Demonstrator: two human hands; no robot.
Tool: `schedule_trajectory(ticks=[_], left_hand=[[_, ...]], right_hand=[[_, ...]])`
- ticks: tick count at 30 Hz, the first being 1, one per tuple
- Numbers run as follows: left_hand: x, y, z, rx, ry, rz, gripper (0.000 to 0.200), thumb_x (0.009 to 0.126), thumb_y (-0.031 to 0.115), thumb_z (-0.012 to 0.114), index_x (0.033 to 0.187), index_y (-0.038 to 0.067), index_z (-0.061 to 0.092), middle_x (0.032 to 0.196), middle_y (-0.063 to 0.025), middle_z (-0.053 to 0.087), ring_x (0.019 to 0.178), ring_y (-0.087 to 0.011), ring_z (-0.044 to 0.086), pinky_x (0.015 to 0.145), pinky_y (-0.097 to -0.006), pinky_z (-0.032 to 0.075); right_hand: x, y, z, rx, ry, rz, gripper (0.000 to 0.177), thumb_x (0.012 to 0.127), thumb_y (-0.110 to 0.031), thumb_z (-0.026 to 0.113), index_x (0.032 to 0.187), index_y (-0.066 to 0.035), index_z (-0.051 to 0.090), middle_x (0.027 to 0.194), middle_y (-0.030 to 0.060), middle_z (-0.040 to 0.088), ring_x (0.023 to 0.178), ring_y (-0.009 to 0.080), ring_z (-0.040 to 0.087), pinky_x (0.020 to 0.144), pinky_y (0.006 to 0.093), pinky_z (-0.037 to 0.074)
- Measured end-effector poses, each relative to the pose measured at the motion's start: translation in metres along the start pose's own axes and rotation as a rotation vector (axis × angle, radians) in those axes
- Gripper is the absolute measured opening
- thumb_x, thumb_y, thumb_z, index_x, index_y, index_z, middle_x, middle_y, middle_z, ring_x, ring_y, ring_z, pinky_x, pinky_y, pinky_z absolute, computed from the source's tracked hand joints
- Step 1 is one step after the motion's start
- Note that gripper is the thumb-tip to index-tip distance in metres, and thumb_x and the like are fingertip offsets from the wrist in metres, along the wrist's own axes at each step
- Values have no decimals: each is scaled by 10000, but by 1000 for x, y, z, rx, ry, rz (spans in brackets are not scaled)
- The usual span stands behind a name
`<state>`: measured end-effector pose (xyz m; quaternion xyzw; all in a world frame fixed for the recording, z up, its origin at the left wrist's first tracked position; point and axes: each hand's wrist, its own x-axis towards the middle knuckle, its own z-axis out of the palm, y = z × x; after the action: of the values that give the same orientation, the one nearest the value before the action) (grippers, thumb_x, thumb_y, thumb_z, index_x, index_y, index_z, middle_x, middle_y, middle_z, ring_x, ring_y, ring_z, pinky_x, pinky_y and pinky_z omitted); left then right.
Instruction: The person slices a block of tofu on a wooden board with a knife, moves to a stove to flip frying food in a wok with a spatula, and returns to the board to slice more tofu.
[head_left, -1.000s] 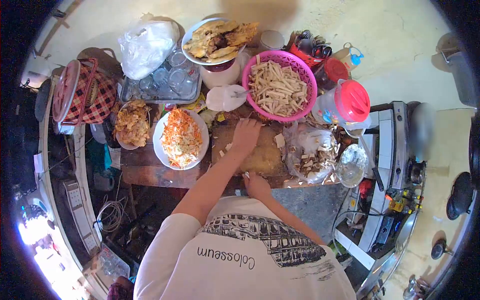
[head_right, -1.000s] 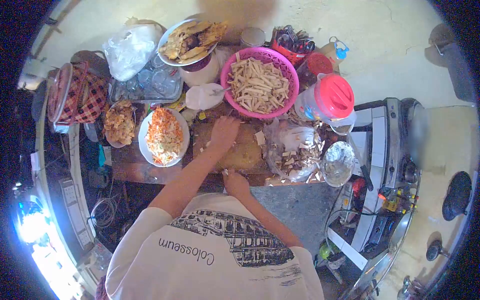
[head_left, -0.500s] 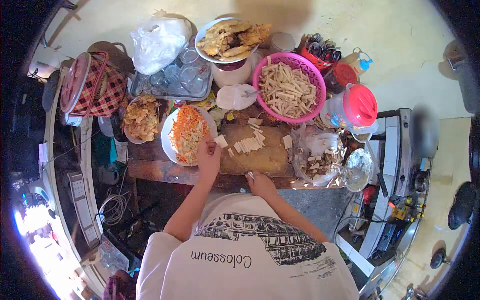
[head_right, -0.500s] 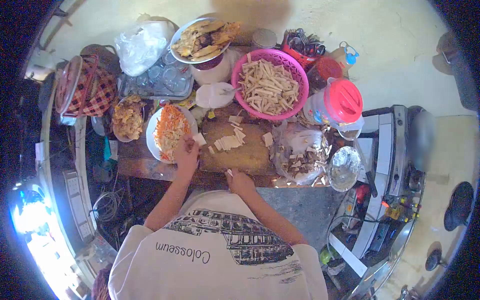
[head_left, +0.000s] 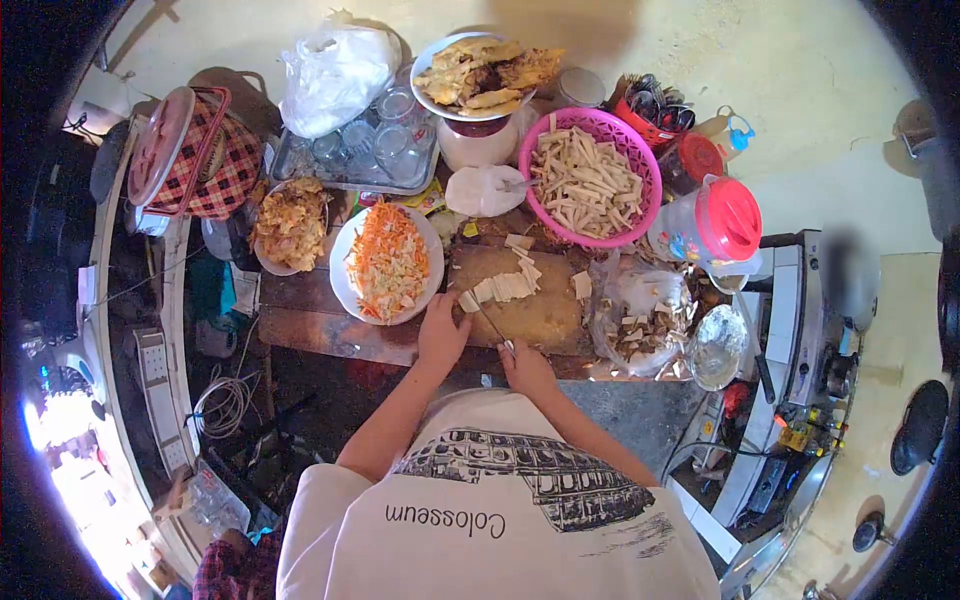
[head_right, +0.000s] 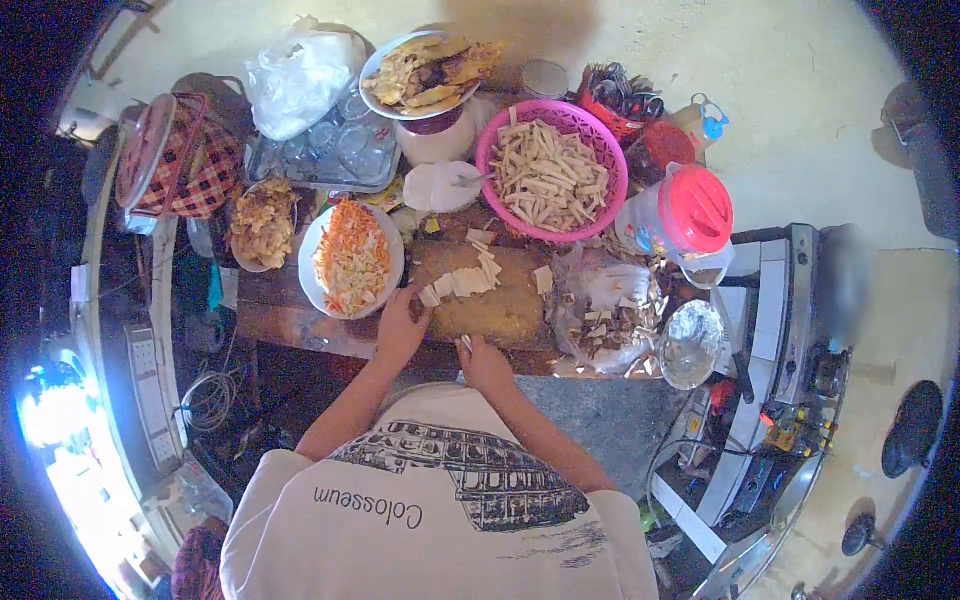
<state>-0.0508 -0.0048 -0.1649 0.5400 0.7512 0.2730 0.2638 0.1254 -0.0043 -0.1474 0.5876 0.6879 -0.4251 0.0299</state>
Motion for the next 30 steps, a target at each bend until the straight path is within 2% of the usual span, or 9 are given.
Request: schedule_trajectory(ticks=[2,11,14,17,20,23,26,30], left_hand=[[0,6,-6,14,-64,-49,423,748,138,634,1132,56,476,1068,-152,485,999,-341,515,819,-404,458],[-3,4,-3,86,-1,28,414,751,169,632,1121,62,481,1071,-132,495,937,-345,551,749,-417,487],[-3,19,-8,109,12,-12,438,761,204,617,1143,43,473,1094,-141,501,955,-348,541,786,-433,468],[2,22,-1,172,130,332,520,799,279,568,1234,28,434,1179,-156,489,1060,-360,495,908,-447,399],[19,26,12,210,-131,507,604,832,351,507,1330,42,357,1316,-165,413,1218,-363,376,1042,-444,264],[32,30,23,278,-246,653,644,853,406,451,1374,59,299,1392,-157,339,1309,-334,267,1098,-434,158],[40,20,34,260,-308,707,634,854,404,443,1380,81,295,1420,-142,301,1334,-324,224,1109,-449,115],[41,21,33,293,-367,681,616,855,402,442,1383,117,302,1439,-126,268,1347,-322,191,1108,-462,96]], right_hand=[[3,9,8,-10,5,-21,389,919,-364,397,970,12,479,770,293,596,745,458,589,672,534,458],[-2,1,7,-59,43,-29,374,935,-344,351,979,8,468,716,278,598,673,446,594,622,532,470],[-3,2,12,-65,44,-2,373,939,-343,339,1005,7,451,723,274,600,662,438,597,605,531,473],[-4,0,16,-69,55,5,367,938,-340,341,1028,1,442,710,264,602,644,432,600,579,524,476],[-5,-2,21,-81,86,15,357,938,-335,346,1040,-6,439,680,251,602,621,428,599,554,515,477],[-3,-3,24,-111,64,41,361,938,-339,346,1058,-12,441,659,240,601,604,423,599,541,509,478],[-4,-6,22,-116,64,45,379,939,-342,345,1076,0,437,660,239,602,602,418,600,543,510,480],[1,2,29,-106,26,47,392,939,-346,348,1062,16,434,662,241,602,611,414,603,550,509,482]])
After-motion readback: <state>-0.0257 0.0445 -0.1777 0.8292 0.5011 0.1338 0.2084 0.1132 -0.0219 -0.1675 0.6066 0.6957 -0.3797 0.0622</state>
